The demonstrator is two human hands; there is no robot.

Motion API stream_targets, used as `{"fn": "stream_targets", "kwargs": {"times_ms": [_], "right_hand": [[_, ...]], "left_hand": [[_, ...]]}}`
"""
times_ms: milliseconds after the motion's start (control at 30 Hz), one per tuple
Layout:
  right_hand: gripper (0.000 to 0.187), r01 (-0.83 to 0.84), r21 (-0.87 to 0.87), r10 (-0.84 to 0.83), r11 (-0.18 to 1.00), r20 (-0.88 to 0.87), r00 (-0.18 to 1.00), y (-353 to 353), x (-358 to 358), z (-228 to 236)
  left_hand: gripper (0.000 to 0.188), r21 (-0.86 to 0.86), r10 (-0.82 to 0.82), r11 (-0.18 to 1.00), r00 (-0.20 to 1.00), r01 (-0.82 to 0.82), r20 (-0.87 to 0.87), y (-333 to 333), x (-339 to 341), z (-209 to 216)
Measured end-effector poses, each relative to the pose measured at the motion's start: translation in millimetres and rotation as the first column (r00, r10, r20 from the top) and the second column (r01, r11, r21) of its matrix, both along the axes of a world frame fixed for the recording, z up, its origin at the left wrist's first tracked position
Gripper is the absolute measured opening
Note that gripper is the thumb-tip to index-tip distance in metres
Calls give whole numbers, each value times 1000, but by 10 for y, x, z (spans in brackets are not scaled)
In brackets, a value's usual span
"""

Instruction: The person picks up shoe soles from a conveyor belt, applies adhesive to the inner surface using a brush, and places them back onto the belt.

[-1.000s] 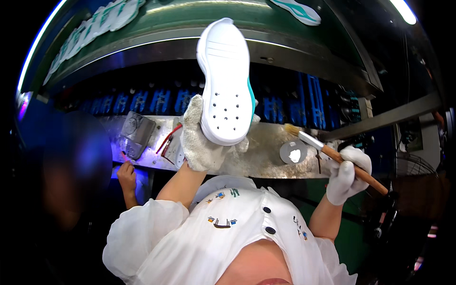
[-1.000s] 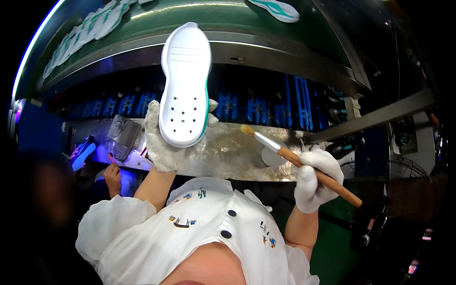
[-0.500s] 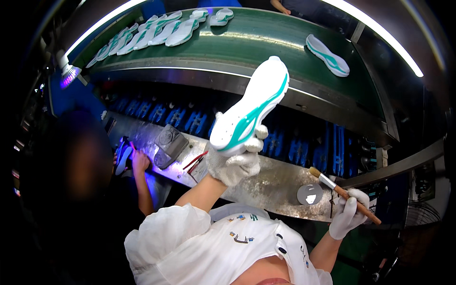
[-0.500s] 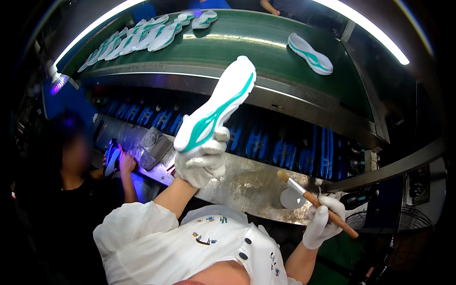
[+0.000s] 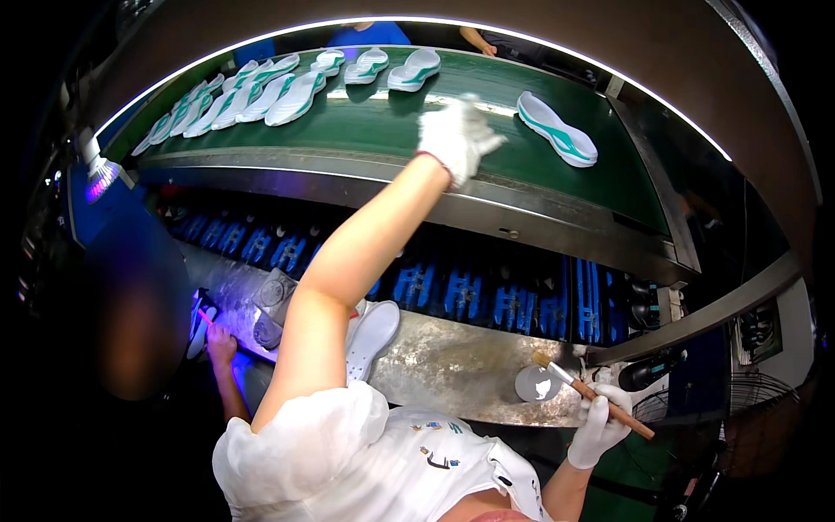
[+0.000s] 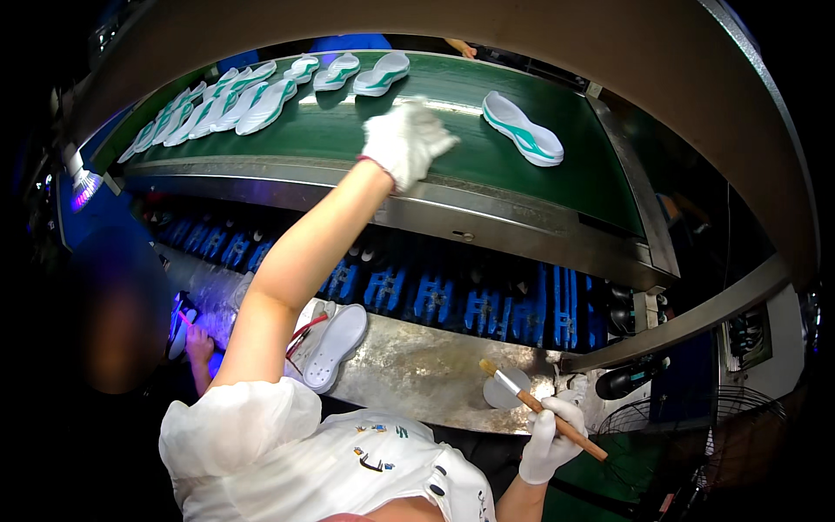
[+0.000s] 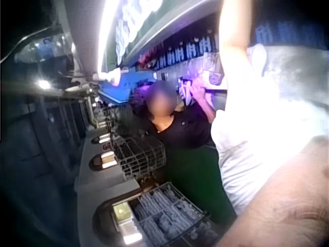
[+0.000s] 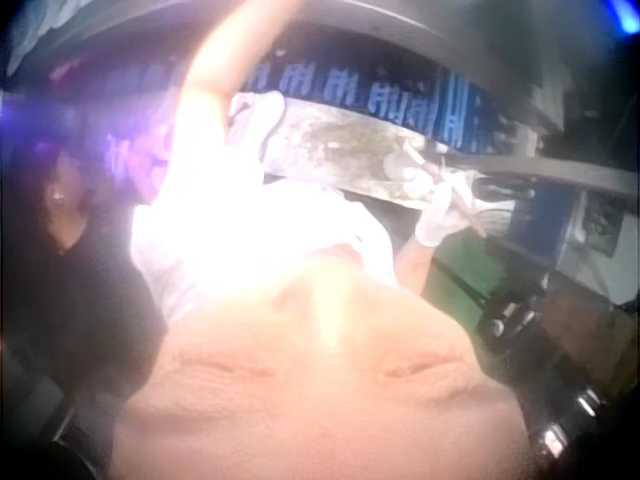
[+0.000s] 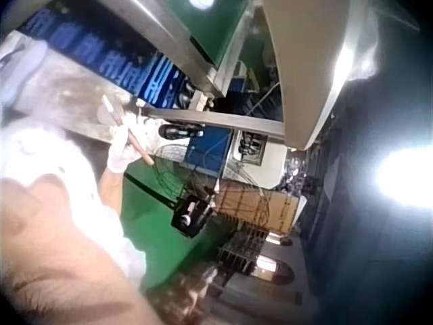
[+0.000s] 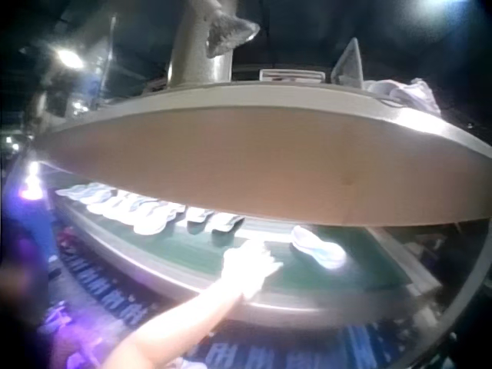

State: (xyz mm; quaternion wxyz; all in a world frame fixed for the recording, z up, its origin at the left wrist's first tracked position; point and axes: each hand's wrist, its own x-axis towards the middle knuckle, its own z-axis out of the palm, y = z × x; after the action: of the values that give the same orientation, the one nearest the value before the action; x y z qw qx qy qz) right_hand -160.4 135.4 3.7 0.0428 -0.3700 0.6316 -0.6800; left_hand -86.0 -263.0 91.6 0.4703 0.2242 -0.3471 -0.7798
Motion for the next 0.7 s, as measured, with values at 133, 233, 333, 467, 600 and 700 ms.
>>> {"fn": "stream_targets", "kwargs": {"times_ms": [133,233,333,467,600,700], "right_hand": [[13,44,59,-46,997,35,998,115,-3,-72],[14,99,83,-105,992,71,992,174,-26,-140],[14,164,72,-169,984,73,983,164,-4,-124],[14,141,91,-150,986,106,983,236,-52,-161],[13,121,61,-126,991,93,988,194,-68,-205],[12,85,64,-92,994,111,990,182,-97,-219]], "left_hand": [[46,-875,594,310,643,372,483,249,-647,-50],[49,-836,671,159,564,526,482,536,-989,15],[50,-656,787,240,252,716,563,611,-1121,17],[30,-853,853,254,310,456,420,313,-1151,-175],[29,-895,742,323,505,307,441,426,-275,-65],[33,-756,522,520,552,399,650,647,407,85]]}}
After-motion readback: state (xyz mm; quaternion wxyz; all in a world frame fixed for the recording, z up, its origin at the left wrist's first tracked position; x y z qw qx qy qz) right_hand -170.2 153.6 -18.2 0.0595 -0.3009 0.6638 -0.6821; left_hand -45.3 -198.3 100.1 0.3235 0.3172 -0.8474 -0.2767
